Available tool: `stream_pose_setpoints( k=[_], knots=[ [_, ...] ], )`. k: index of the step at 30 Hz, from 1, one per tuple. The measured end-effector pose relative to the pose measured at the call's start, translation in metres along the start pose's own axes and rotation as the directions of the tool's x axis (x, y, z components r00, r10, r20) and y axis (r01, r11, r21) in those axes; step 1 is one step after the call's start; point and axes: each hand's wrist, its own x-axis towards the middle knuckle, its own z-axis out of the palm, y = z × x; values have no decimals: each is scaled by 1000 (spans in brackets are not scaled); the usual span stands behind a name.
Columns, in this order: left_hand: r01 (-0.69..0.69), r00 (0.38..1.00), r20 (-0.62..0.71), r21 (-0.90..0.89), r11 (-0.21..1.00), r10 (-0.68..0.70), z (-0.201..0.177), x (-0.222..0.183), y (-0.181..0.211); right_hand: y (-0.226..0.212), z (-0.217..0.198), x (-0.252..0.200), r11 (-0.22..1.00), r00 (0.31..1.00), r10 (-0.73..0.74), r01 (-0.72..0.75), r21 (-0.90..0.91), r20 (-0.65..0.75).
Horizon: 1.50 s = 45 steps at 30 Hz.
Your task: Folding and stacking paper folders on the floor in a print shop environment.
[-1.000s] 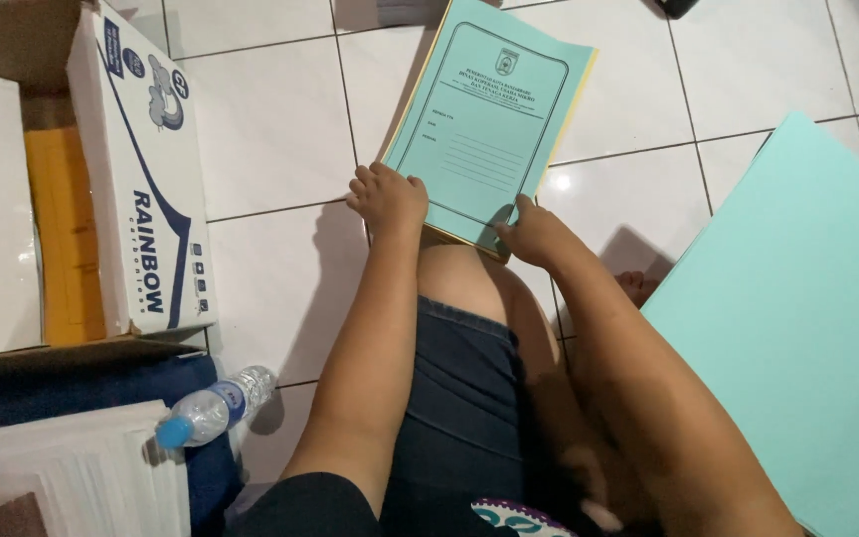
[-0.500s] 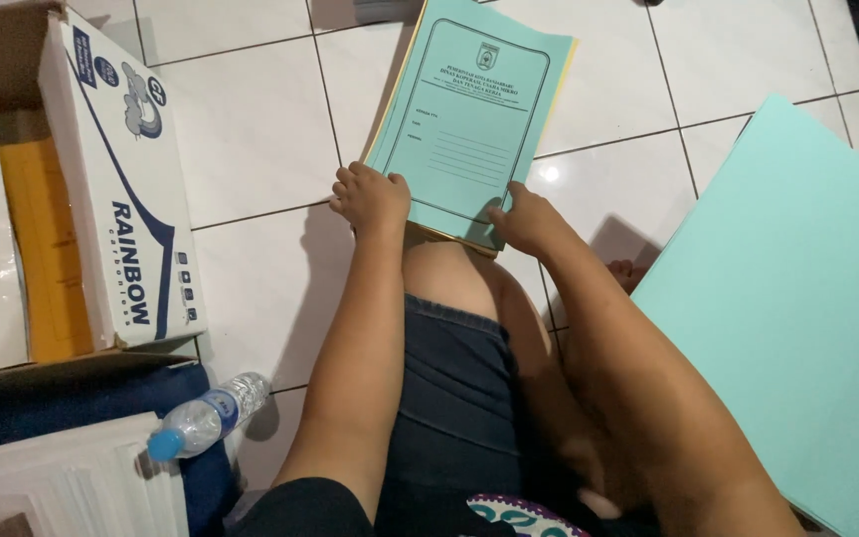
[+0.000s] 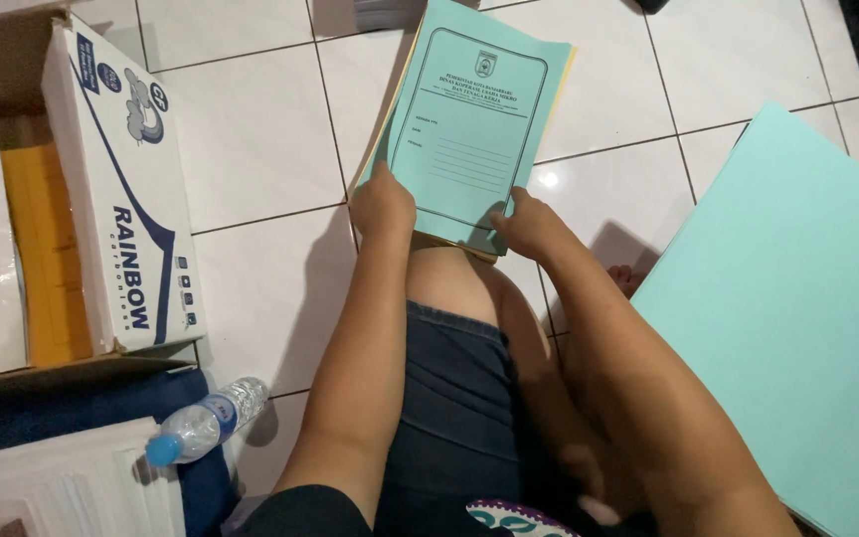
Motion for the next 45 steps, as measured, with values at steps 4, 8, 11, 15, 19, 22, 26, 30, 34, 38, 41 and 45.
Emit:
stream_pose_setpoints(
  k=[4,8,11,15,19,22,26,30,34,38,41,45],
  knots=[
    [-57,998,-37,-80,995,54,-30,-20,14,1,5,1,1000,1000,-21,21,10,-12],
    [-154,988,-96,-455,877,124,-64,-45,27,-11,0,2,988,998,-9,18,152,-59],
    [-291,955,-241,-623,726,175,-90,-72,43,-23,-19,-9,936,991,-31,74,345,-131],
    [-400,914,-347,-689,605,209,-109,-87,54,-48,-74,-87,833,955,-42,196,518,-295],
    [-498,867,-386,-696,518,315,-97,-146,101,-3,-127,-187,723,809,-87,453,521,-582],
    [-393,870,-235,-861,322,433,-45,-205,139,62,-150,-266,643,766,50,467,607,-641],
    [-404,610,138,-793,456,780,-20,-283,197,232,-139,-332,789,526,104,474,392,-844],
    [-762,282,195,-549,343,939,29,-308,247,355,-121,-396,925,431,57,317,211,-900],
    [-952,52,-29,-304,40,998,89,-295,260,365,-116,-416,921,473,209,199,334,-856],
    [-983,69,163,-157,95,984,87,-302,262,353,-125,-418,849,544,457,-29,528,-704],
    [-982,67,243,-153,106,968,87,-301,263,352,-128,-420,823,599,481,-59,565,-640],
    [-991,27,302,-114,64,953,88,-297,263,323,-138,-429,750,653,470,59,659,-594]
  ],
)
